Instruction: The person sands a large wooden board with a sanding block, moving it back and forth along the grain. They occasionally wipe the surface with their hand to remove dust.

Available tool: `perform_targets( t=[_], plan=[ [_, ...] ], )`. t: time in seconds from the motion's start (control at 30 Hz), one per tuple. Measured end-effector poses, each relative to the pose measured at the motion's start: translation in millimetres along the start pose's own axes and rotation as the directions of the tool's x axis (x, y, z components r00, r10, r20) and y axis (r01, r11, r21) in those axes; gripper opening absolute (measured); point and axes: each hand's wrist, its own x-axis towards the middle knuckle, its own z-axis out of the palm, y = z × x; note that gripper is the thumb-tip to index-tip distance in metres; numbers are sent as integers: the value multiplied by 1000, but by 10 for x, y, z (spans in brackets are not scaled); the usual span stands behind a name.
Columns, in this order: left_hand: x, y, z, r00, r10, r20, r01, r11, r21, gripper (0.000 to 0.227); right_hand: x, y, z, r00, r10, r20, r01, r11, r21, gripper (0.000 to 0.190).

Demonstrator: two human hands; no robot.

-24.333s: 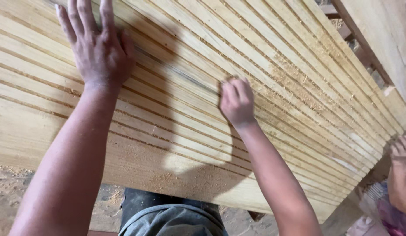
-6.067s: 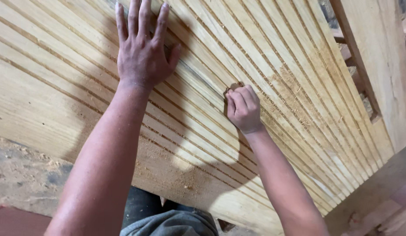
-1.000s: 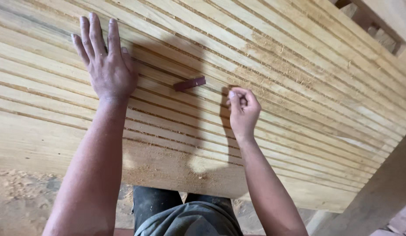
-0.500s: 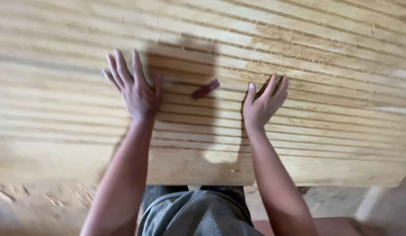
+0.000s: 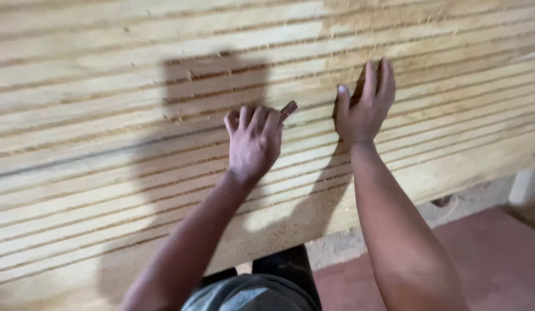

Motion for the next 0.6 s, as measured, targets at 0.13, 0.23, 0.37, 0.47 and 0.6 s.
perform_targets(
  t=[0.13,0.23,0.37,0.47,0.6],
  plan=[
    [4,-303,-11,992,118,-49,-118,993,-8,26,-62,63,40,999,-18,-29,19,999,28,63],
    [26,-678,-168,988,144,-56,-137,984,113,12,-52,79,81,1000,-5,-17,5,1000,13,64],
    [17,-963,-435,985,172,9,-171,975,142,15,-84,91,66,1000,22,-1,-22,999,42,64],
    [103,-1000,-571,978,198,72,-207,965,159,17,-37,76,62,1000,4,-7,-4,999,33,65],
    [154,-937,-647,956,292,30,-293,952,84,17,-19,83,73,999,9,-32,-8,1000,4,64]
  ],
)
